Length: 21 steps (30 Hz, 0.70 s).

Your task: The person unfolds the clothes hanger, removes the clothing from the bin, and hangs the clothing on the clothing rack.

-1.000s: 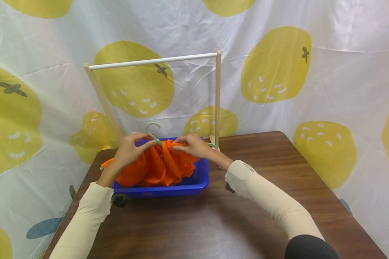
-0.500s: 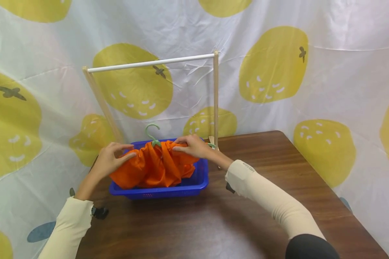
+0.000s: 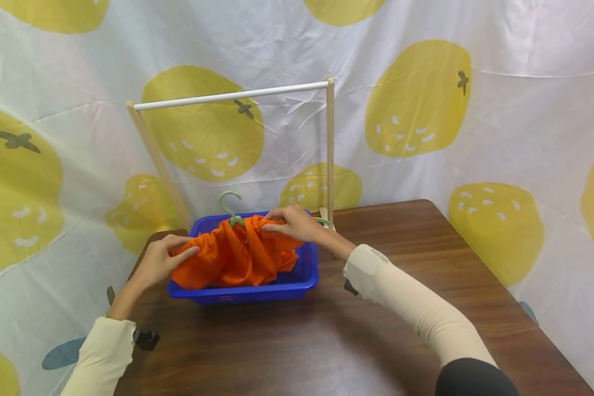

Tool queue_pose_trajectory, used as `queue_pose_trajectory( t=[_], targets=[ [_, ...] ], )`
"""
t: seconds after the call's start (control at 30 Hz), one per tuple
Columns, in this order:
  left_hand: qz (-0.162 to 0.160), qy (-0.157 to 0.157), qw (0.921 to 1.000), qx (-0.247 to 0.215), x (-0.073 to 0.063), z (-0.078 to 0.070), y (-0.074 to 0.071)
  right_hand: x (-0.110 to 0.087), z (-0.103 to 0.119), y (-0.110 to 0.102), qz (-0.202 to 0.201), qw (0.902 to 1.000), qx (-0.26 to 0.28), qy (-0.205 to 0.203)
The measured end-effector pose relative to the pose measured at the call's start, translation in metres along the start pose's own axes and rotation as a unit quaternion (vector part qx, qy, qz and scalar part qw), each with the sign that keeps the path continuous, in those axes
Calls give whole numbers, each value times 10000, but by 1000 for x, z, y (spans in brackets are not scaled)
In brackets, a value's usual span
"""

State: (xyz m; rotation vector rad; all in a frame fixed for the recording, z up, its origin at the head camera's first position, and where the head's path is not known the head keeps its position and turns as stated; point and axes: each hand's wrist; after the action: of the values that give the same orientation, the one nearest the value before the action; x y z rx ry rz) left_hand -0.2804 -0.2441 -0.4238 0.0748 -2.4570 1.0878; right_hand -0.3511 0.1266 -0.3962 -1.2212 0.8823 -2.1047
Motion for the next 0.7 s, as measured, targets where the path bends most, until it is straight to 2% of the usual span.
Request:
queue_pose_trajectory(
  t=[0.17, 0.3, 0.5, 0.7],
  targets=[
    [137, -101, 9998, -106, -3, 4, 6, -2, -1, 3, 31, 10000, 45, -33],
    [140, -220, 9996, -93, -4, 3, 5, -4, 0, 0, -29, 10000, -61, -37],
    [-73, -159, 9998, 7, -2, -3, -2, -7, -2, -13, -229, 9997, -42, 98],
    [-307, -50, 9994, 120, 4, -6, -5, -18, -8, -28, -651, 9979, -38, -16]
  ],
)
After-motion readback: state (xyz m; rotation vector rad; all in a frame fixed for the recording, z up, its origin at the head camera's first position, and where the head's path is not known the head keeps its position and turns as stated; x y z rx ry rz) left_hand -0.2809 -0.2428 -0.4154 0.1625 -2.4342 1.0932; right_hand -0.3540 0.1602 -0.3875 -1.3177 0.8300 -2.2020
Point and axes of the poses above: each hand's wrist, its own x-axis towards the middle knuckle, its own y-axis out of the palm, z = x × y, and after that the axes turned 13 degrees about -y, right-handed
